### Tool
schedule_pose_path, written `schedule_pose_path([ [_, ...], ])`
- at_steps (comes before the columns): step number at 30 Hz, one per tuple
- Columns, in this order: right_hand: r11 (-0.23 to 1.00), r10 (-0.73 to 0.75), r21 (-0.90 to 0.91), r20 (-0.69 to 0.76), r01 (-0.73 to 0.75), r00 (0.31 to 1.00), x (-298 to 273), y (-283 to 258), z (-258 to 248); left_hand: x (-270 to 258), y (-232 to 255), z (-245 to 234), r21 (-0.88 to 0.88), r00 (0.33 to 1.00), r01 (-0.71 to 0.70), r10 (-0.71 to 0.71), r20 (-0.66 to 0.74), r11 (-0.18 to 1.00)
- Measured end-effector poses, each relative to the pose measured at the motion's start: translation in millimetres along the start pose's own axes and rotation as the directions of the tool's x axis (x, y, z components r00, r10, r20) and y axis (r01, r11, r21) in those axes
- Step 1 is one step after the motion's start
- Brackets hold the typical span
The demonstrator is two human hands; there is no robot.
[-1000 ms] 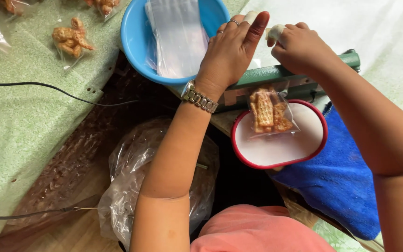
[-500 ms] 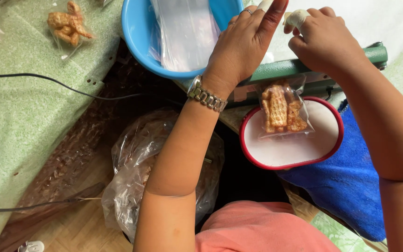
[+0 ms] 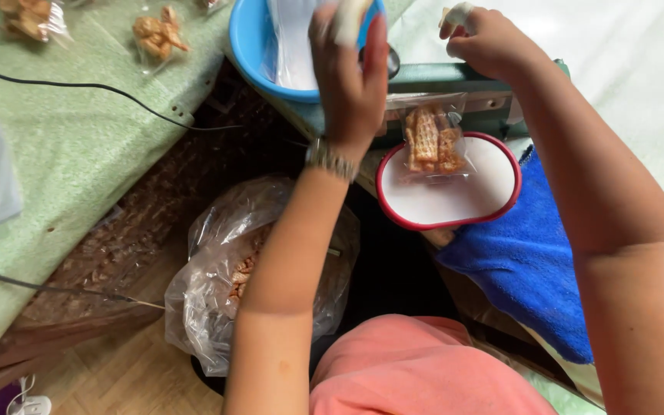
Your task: Scooping fried snacks from a bulk bag into small plastic bags and sealing them with a heat sealer
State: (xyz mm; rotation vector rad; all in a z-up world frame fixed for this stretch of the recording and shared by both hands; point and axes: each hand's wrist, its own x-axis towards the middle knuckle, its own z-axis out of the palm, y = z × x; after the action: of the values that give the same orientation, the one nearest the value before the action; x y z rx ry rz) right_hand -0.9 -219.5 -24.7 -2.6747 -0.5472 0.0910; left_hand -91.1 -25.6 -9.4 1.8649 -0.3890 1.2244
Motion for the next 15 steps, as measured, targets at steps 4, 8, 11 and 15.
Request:
schedule_pose_path([
  [4,0.945,-0.035,0.323,-0.033,0.044,0.999,-4,7,-7,-55,42,-35,-0.076,0.942,0.333,-0.329,0.060,0.940],
  [8,0.943,-0.042,0.323,-0.117,0.078,0.992,-5,10,-5,-109,47,-14,0.379,0.795,0.346,-0.483,0.368,0.858],
  [11,0.947,-0.052,0.308,-0.132,0.091,0.990,-4,15,-3,-117,57,1,0.409,0.801,0.295,-0.457,0.388,0.864],
  [15,0.947,-0.024,0.315,-0.138,0.067,0.990,-6,12,-4,-121,52,7,0.372,0.793,0.331,-0.469,0.388,0.867],
])
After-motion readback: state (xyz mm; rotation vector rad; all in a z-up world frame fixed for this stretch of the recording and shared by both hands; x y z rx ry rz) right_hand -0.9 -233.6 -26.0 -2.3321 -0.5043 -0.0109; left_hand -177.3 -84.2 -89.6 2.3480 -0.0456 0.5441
